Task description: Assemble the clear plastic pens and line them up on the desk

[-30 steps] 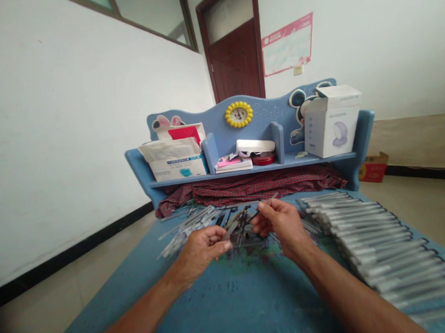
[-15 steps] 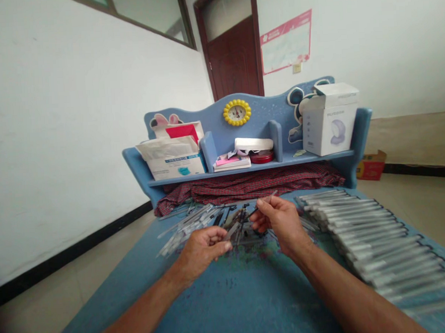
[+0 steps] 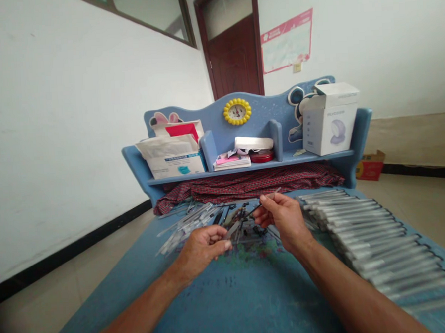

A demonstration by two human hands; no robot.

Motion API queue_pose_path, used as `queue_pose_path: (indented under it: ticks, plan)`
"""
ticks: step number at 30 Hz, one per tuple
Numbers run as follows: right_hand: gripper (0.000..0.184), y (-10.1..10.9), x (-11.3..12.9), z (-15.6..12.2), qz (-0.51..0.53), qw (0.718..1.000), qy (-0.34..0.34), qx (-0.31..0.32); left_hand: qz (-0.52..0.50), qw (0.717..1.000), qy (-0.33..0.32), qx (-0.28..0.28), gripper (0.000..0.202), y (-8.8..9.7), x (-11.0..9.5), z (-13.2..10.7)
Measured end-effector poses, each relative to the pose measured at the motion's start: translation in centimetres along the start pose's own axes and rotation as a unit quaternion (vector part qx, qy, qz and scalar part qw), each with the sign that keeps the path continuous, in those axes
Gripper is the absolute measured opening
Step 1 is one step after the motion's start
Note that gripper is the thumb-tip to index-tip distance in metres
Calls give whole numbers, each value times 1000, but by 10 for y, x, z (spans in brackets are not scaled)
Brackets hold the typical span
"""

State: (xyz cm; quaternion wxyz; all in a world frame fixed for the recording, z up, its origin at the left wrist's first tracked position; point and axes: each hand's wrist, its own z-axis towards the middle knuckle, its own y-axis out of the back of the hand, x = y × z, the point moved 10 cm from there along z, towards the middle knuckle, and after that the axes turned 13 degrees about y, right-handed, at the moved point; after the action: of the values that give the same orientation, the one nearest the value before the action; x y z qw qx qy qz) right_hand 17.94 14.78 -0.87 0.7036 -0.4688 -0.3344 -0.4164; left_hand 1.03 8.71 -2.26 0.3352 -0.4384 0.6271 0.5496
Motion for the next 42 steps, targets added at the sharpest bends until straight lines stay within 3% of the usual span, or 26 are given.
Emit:
queue_pose_path:
  ticks: [13, 21, 25, 27, 31, 33, 35, 37, 42]
  plan:
    - [31, -11, -5, -8, -17, 999, -15, 30, 21, 1000, -4, 6, 11, -3, 0, 0]
    - [36, -46, -12, -24, -59, 977, -33, 203, -56, 996, -5, 70, 21, -11, -2, -3]
    - [33, -27, -10, -10, -182, 967, 15, 176, -151, 984, -27, 87, 21, -8, -9, -5]
    - [25, -20, -5, -4, -345, 916, 77, 190, -184, 978, -35, 87, 21, -5, -12, -6]
    - [19, -30, -10, -11, -640, 694, 172, 281, -196, 976, -37, 89, 21, -5, -12, -7]
    - [19, -32, -19, -18, -701, 619, 164, 314, -190, 977, -35, 92, 20, -6, -11, -6]
    - [18, -34, -23, -23, -730, 580, 154, 329, -178, 979, -32, 96, 20, -8, -10, -6]
    - [17, -35, -25, -25, -744, 560, 145, 333, -162, 981, -29, 100, 20, -10, -9, -6]
    - [19, -35, -26, -24, -751, 554, 131, 335, -134, 985, -28, 101, 20, -12, -9, -6]
